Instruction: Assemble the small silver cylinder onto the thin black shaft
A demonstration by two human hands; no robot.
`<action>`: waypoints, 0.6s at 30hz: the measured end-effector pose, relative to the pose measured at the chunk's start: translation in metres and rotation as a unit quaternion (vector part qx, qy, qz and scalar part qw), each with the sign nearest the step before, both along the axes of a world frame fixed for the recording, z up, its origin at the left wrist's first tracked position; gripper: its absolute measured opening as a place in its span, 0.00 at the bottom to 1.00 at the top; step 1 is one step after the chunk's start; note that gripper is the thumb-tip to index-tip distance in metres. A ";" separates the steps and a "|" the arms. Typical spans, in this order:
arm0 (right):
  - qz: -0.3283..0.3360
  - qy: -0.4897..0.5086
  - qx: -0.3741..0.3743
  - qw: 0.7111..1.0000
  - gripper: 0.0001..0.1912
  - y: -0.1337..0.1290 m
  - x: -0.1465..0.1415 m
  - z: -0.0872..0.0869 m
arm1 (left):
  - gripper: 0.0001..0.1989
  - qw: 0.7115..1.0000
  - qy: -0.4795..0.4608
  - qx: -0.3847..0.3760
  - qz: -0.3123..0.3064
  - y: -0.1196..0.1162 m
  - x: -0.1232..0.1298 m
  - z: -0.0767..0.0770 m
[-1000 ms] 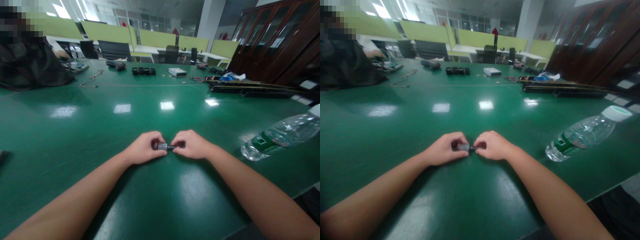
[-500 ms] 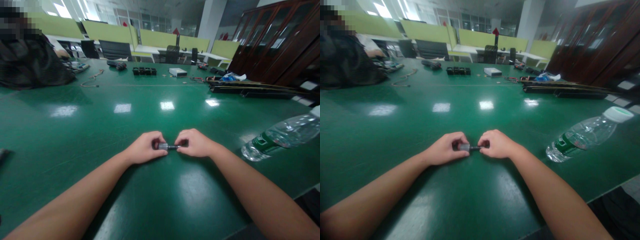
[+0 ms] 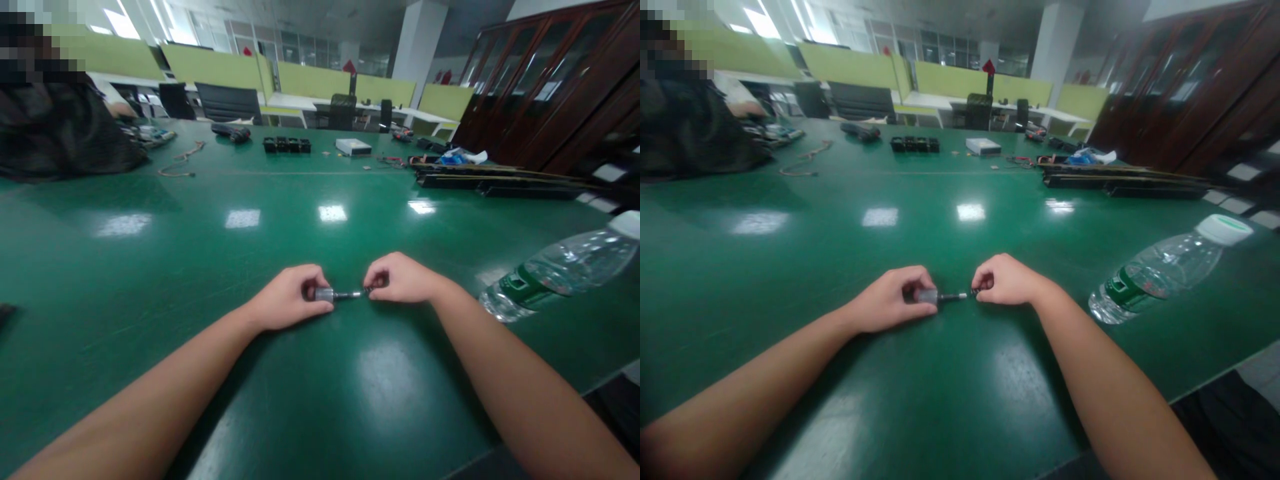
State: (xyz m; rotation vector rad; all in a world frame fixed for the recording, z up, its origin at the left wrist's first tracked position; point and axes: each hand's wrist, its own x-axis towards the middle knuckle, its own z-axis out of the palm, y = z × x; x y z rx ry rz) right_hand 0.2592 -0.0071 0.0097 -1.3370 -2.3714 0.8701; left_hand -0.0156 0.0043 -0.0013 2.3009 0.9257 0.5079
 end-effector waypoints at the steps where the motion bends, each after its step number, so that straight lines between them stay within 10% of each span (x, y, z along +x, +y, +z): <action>1: 0.006 0.003 -0.002 1.000 0.09 -0.001 -0.001 0.000 | 0.12 1.000 0.001 0.000 0.001 0.000 0.000 0.000; 18: 0.033 0.051 0.142 0.988 0.07 -0.011 -0.049 -0.016 | 0.13 1.000 -0.017 -0.002 0.015 0.000 -0.001 -0.004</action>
